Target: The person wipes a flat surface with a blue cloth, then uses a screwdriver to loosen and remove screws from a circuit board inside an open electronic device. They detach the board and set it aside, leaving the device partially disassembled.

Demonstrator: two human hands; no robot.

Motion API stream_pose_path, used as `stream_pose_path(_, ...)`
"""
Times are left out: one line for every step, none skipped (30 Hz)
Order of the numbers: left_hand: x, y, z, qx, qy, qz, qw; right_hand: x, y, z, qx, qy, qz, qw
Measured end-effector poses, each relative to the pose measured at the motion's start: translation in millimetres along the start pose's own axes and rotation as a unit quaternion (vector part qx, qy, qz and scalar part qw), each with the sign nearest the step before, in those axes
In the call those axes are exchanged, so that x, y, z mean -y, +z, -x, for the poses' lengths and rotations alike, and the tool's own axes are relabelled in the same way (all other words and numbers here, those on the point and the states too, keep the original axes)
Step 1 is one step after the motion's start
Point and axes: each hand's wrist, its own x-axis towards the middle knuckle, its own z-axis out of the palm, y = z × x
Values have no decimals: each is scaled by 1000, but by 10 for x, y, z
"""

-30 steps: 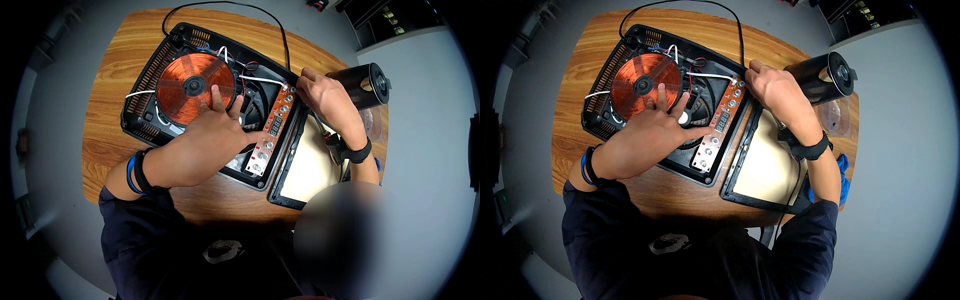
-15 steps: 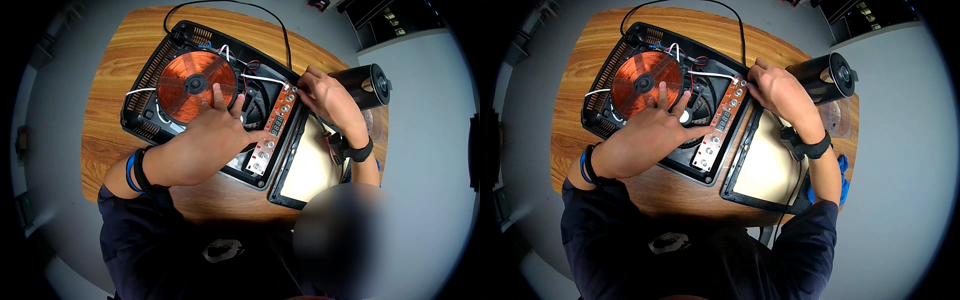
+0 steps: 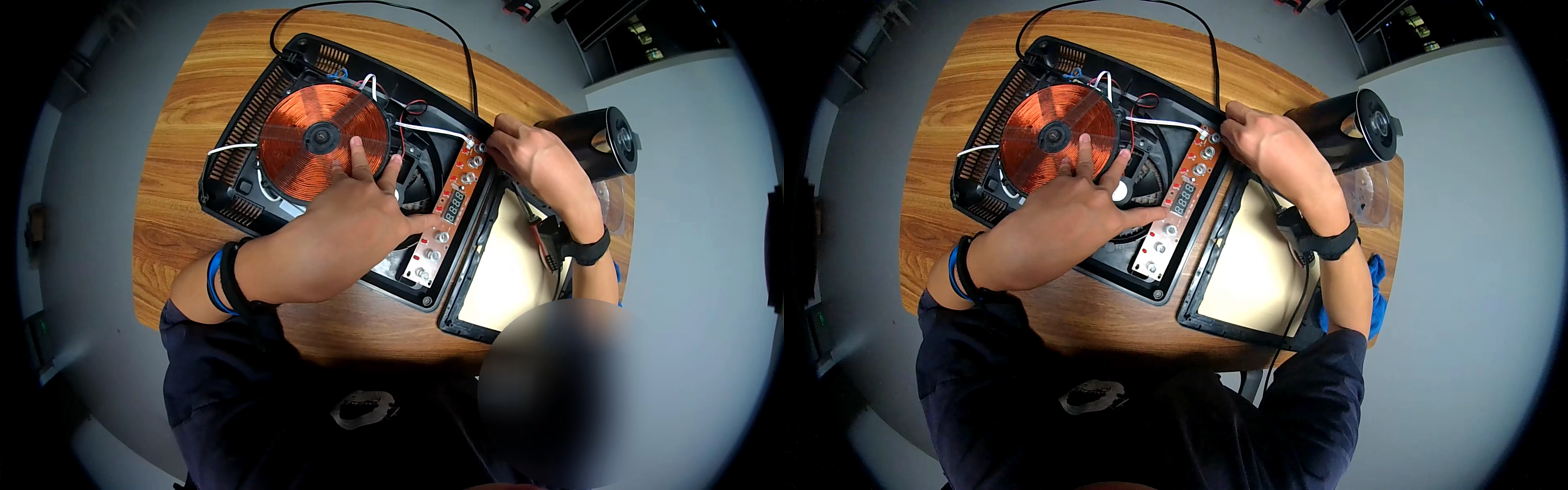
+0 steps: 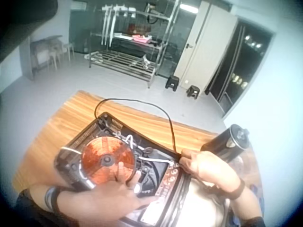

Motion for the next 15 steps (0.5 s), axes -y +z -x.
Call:
stream_pose_path(4, 37, -3, -7, 2, 0, 1000, -10, -7, 2, -1, -5, -7, 1000)
stream_pose_path(8, 57, -5, -13, 4, 0, 1000, -9, -8, 6, -7, -3, -13, 1000)
stream_pose_path(8, 54, -2, -14, 3, -1, 1000, -3, -9, 12, -12, -1, -18, 1000)
stream_pose_path(5, 50, 2, -15, 2, -1, 1000, -1, -9, 14, -18, 1, -23, 1000)
stream_pose_path(2, 49, 3, -15, 2, -2, 1000, -8, 4, 20, -21, 5, -24, 999)
stream_pose_path(3, 53, 2, -15, 2, -1, 1000, -18, 25, 28, -25, 9, -25, 999)
stream_pose_path(6, 58, 1, -14, 2, 0, 1000, -23, 42, 33, -28, 12, -26, 999)
stream_pose_path(9, 64, 2, -14, 3, 1, 1000, -21, 55, 35, -30, 21, -24, 999)
stream_pose_path(12, 68, 2, -14, 4, 2, 1000, -16, 66, 34, -32, 29, -21, 999)
stream_pose_path(14, 72, 3, -15, 5, 3, 1000, -11, 73, 35, -33, 38, -18, 999)
stream_pose_path(18, 70, 4, -16, 5, 4, 1000, -8, 70, 32, -38, 35, -23, 998)
stream_pose_path(18, 61, 6, -14, 3, 7, 1000, -4, 64, 31, -42, 33, -28, 998)
stream_pose_path(14, 45, 7, -11, 1, 11, 1000, -2, 59, 26, -47, 30, -33, 998)
stream_pose_path(9, 34, 4, -9, 0, 14, 1000, -3, 58, 27, -44, 29, -31, 998)
stream_pose_path(8, 28, 0, -3, 1, 5, 1000, -5, 58, 26, -40, 29, -29, 998)
